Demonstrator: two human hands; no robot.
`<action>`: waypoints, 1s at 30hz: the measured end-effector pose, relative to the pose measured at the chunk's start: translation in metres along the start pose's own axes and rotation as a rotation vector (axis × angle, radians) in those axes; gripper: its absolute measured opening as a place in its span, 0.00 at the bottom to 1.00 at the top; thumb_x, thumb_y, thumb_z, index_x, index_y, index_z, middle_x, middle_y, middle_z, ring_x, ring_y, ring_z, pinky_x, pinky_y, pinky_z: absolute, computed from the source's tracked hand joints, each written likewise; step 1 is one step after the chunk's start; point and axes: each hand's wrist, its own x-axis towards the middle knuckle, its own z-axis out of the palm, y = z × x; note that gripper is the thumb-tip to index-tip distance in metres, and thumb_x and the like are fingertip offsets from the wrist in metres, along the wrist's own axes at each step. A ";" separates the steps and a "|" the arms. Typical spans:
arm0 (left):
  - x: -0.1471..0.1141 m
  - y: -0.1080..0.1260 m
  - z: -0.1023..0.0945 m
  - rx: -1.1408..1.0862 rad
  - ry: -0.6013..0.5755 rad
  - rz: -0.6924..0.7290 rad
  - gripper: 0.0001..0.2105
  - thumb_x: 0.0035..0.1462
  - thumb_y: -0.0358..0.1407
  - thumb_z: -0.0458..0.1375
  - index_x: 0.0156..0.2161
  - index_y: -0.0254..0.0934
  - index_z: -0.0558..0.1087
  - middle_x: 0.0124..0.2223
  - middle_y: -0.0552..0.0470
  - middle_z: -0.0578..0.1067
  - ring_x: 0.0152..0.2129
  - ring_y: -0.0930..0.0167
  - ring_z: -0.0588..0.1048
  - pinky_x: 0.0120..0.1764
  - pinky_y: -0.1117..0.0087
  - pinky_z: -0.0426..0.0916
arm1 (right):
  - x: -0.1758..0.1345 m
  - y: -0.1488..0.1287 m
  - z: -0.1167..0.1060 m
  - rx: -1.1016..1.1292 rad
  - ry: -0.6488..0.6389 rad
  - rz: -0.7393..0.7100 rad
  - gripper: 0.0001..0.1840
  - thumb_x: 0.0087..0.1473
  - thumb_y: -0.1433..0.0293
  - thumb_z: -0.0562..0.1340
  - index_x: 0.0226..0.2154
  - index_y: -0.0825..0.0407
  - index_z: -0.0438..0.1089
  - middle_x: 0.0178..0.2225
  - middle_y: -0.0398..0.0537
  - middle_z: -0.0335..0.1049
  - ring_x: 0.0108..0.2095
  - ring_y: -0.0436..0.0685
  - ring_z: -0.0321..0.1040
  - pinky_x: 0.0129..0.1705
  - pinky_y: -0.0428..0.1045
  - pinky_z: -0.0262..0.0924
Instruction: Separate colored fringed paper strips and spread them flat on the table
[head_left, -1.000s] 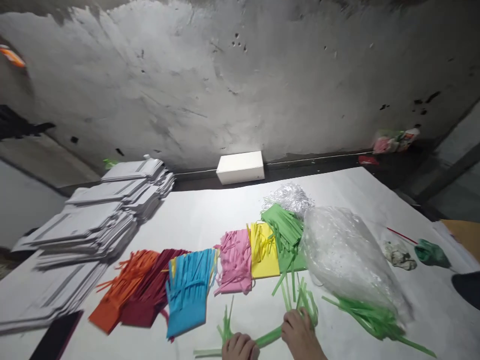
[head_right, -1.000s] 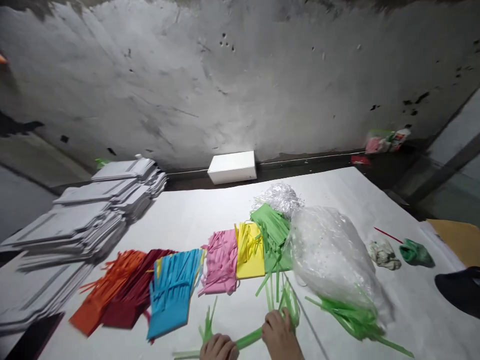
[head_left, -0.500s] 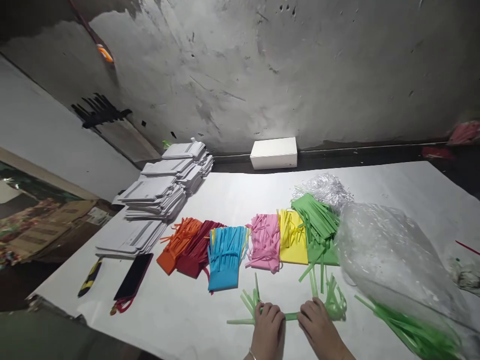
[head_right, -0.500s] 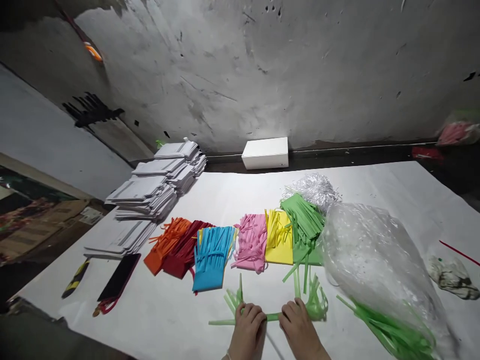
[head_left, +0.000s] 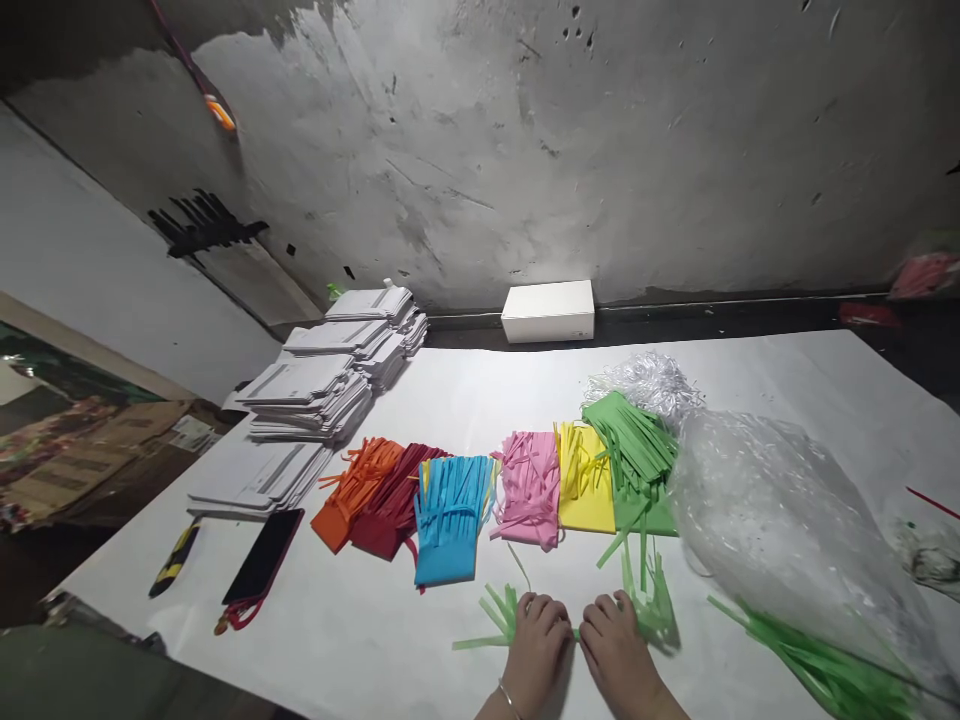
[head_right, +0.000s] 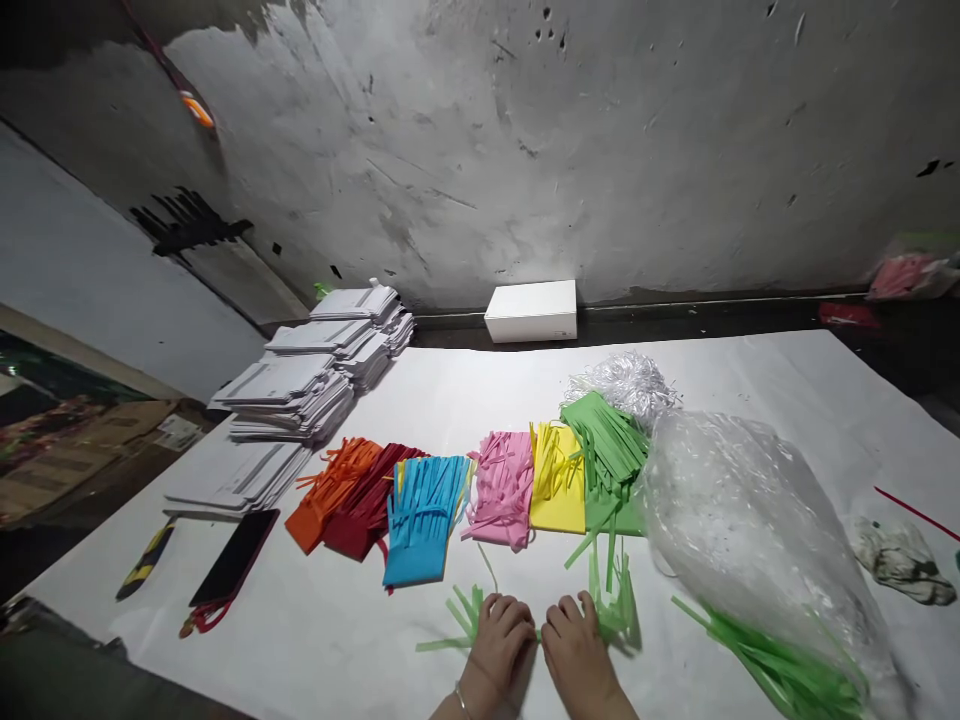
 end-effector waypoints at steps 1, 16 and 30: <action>-0.001 0.000 0.001 0.004 0.013 0.000 0.05 0.55 0.27 0.60 0.32 0.41 0.71 0.37 0.55 0.76 0.37 0.68 0.70 0.49 0.58 0.58 | 0.000 -0.001 0.001 -0.005 0.004 0.003 0.09 0.50 0.77 0.64 0.30 0.47 0.67 0.31 0.39 0.69 0.38 0.57 0.62 0.55 0.61 0.44; 0.015 0.009 -0.009 0.257 -0.302 -0.284 0.05 0.56 0.27 0.56 0.33 0.36 0.75 0.38 0.48 0.75 0.39 0.61 0.70 0.47 0.53 0.57 | -0.026 0.020 -0.020 -0.051 0.015 0.299 0.09 0.55 0.76 0.57 0.29 0.47 0.66 0.36 0.46 0.69 0.41 0.62 0.66 0.52 0.65 0.47; 0.023 0.007 0.001 0.063 -0.510 -0.101 0.09 0.60 0.26 0.52 0.35 0.34 0.75 0.38 0.45 0.77 0.42 0.62 0.70 0.57 0.46 0.48 | -0.013 0.004 -0.006 -0.033 0.058 0.083 0.10 0.49 0.79 0.61 0.31 0.47 0.68 0.29 0.39 0.68 0.35 0.57 0.63 0.58 0.61 0.44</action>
